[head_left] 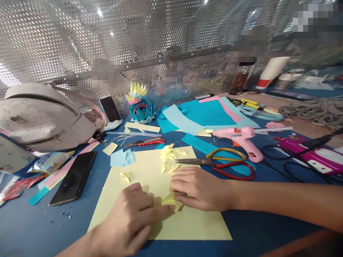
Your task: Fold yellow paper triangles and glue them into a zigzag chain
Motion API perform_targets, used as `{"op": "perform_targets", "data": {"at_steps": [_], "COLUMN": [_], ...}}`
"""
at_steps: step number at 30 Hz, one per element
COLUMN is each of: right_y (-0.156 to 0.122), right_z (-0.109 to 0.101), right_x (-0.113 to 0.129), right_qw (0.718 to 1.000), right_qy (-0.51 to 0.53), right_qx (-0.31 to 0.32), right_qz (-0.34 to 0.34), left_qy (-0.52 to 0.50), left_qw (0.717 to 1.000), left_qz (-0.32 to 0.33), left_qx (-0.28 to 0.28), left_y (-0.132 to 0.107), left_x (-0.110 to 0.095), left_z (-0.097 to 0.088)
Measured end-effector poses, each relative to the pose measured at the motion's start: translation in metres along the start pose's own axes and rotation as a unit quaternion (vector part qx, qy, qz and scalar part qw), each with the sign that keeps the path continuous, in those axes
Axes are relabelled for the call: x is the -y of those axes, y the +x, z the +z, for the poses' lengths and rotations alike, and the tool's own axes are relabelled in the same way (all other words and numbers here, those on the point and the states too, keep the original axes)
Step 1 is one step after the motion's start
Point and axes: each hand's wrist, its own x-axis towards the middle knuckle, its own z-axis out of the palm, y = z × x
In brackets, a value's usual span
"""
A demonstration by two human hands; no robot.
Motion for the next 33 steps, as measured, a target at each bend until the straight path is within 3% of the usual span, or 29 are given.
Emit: {"op": "perform_targets", "data": {"at_steps": [7, 18, 27, 33], "right_y": [0.000, -0.004, -0.005, -0.005], "right_z": [0.001, -0.005, -0.004, -0.003], "right_x": [0.003, 0.000, 0.000, -0.002], "right_qw": [0.997, 0.993, 0.987, 0.983], "right_qy": [-0.001, 0.005, 0.073, 0.076], "right_qx": [-0.035, -0.077, -0.106, -0.111], "right_qz": [0.062, 0.089, 0.092, 0.125], "left_qy": [0.063, 0.092, 0.095, 0.102], "left_qw": [0.997, 0.996, 0.995, 0.994], "left_qz": [-0.010, -0.006, 0.003, 0.031], "left_qx": [0.046, 0.013, -0.003, 0.019], "left_y": [0.003, 0.003, 0.007, 0.013], "left_x": [-0.003, -0.007, -0.006, -0.008], "left_z": [0.003, 0.001, 0.000, -0.004]}}
